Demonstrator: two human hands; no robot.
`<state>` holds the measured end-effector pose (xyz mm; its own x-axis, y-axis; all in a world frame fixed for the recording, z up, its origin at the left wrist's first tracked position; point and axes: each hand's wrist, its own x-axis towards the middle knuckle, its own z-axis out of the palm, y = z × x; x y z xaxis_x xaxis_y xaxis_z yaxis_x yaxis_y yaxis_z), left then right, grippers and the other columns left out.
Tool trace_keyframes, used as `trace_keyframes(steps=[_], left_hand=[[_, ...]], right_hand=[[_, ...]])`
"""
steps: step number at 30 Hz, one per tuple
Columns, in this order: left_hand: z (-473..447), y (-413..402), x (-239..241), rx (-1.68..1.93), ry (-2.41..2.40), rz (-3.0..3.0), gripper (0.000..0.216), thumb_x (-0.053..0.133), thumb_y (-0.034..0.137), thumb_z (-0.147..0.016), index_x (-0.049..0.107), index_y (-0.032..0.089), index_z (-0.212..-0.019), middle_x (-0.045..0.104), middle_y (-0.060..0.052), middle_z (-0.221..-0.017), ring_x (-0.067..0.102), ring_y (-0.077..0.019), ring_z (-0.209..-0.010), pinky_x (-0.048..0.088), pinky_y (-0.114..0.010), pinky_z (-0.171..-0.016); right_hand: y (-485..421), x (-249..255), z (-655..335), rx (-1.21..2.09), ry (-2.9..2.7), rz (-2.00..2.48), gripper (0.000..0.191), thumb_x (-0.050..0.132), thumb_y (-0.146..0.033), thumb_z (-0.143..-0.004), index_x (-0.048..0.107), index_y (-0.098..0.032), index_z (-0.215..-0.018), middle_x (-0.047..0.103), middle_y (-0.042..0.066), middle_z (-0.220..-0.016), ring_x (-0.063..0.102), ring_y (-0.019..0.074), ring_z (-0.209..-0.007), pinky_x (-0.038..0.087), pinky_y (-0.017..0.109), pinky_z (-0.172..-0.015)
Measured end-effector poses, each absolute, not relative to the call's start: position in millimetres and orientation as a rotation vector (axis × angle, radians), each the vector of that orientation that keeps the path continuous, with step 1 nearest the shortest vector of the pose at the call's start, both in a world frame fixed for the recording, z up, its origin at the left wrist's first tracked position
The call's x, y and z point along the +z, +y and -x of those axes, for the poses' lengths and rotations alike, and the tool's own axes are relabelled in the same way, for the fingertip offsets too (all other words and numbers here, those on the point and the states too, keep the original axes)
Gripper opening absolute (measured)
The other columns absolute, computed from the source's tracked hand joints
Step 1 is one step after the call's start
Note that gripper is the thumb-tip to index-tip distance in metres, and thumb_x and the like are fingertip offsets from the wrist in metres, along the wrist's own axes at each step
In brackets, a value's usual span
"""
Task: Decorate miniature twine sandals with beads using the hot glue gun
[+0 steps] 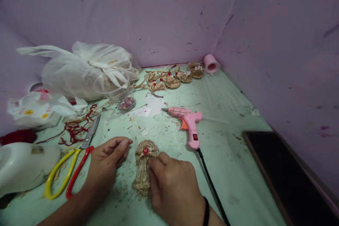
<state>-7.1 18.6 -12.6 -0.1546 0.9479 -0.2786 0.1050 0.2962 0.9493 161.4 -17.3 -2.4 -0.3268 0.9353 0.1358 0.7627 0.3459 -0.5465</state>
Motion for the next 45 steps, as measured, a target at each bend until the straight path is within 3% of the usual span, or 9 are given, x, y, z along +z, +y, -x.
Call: trace_keyframes(steps=[8,17,22,28,45], left_hand=[[7.0,18.2,-12.4,0.992,1.536,-1.036,0.026,0.059,0.041,-0.073,0.062,0.015,-0.074,0.041,0.005,-0.051,0.030,-0.0055,-0.045,0.022,-0.018,-0.041],[7.6,18.3,-12.9,0.976,1.536,-1.085,0.024,0.057,0.039,-0.075,0.062,0.016,-0.074,0.040,0.006,-0.050,0.029,-0.0045,-0.043,0.022,-0.017,-0.039],[5.7,17.5,-6.2,0.967,1.570,-1.221,0.019,0.059,0.034,-0.072,0.064,0.015,-0.071,0.049,0.005,-0.049,0.038,-0.0060,-0.045,0.031,-0.016,-0.042],[1.0,16.7,-1.1,0.930,1.508,-1.437,0.014,0.059,0.027,-0.070,0.069,0.018,-0.072,0.069,-0.001,-0.065,0.059,-0.0126,-0.059,0.045,-0.018,-0.054],[-2.4,17.8,-4.3,0.887,1.455,-1.509,0.011,0.061,0.025,-0.068,0.068,0.017,-0.069,0.067,-0.001,-0.057,0.058,-0.0113,-0.050,0.045,-0.016,-0.045]], right_hand=[[-14.6,-3.8,-161.0,0.443,-2.194,1.456,0.017,0.050,-0.020,-0.079,0.066,-0.022,-0.072,0.063,0.000,-0.057,0.055,0.0146,-0.048,0.027,0.027,-0.046],[-13.3,-4.4,-163.3,0.589,-2.218,1.392,0.017,0.049,-0.016,-0.079,0.064,-0.023,-0.075,0.064,-0.001,-0.060,0.056,0.0135,-0.051,0.030,0.026,-0.049],[-11.5,1.6,-171.9,0.603,-1.940,1.251,0.012,0.054,-0.015,-0.078,0.065,-0.019,-0.083,0.064,0.000,-0.061,0.056,0.0110,-0.051,0.037,0.022,-0.048],[-3.4,3.0,-180.4,0.595,-1.714,1.304,0.009,0.060,-0.014,-0.075,0.067,-0.019,-0.079,0.064,-0.001,-0.060,0.056,0.0101,-0.051,0.041,0.021,-0.049],[-0.1,-5.2,-170.4,0.762,-1.642,1.398,0.009,0.061,-0.018,-0.073,0.069,-0.021,-0.072,0.065,-0.001,-0.058,0.057,0.0114,-0.049,0.040,0.022,-0.047]])
